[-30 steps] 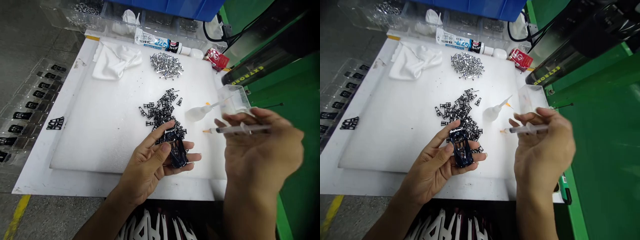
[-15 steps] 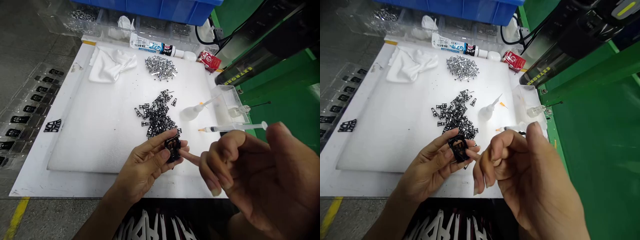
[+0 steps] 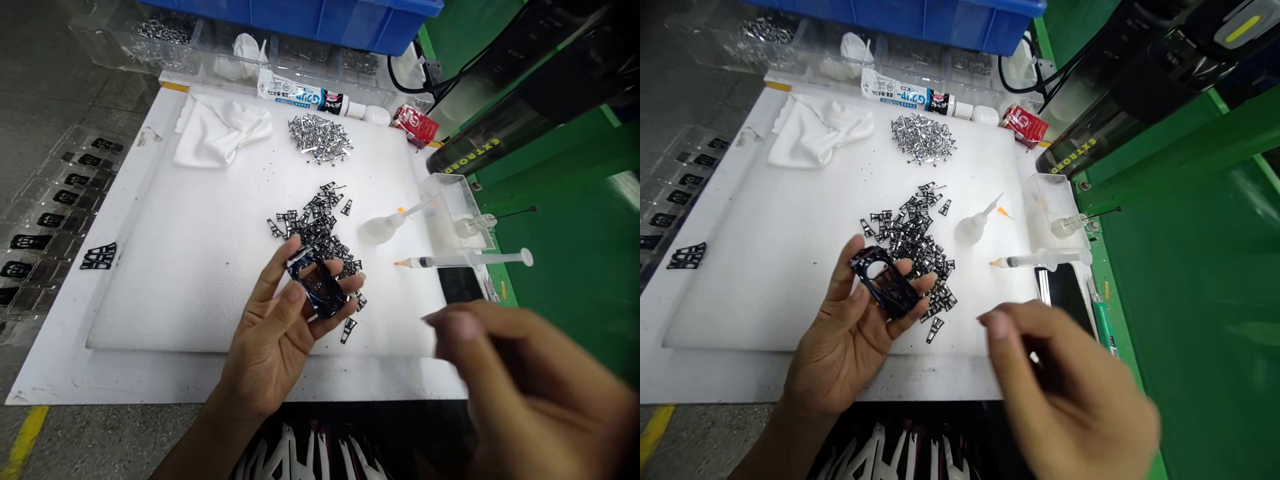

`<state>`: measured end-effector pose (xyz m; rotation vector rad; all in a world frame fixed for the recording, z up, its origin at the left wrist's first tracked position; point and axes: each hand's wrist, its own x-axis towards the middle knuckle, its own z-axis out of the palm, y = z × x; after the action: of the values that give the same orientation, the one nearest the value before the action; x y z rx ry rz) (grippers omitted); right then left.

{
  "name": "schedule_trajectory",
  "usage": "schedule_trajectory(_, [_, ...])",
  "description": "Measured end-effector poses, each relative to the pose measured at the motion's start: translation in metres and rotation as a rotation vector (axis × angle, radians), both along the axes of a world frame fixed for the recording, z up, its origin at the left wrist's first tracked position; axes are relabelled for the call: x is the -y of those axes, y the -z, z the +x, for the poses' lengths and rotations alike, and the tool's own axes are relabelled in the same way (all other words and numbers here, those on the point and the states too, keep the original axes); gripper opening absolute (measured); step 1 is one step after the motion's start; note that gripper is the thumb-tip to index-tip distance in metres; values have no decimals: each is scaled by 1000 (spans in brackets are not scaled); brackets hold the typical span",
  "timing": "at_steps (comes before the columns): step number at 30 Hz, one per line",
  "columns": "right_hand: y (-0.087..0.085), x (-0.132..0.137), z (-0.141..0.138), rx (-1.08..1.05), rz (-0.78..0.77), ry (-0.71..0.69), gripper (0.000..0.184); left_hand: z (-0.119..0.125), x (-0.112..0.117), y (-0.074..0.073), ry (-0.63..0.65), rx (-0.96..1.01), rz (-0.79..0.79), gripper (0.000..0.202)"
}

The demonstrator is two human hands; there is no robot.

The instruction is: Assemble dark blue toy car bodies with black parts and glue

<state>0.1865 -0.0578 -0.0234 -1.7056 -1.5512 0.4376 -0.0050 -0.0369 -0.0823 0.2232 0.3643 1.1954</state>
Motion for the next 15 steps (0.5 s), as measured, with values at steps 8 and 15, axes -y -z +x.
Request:
schedule_trajectory(8, [39,24,-17,495,0,-421,26,0,-1,-2,6,-20,-39,39])
schedule_trajectory(15, [33,32,-17,449,65,-352,18,0,-1,0,30,-23,-21,38])
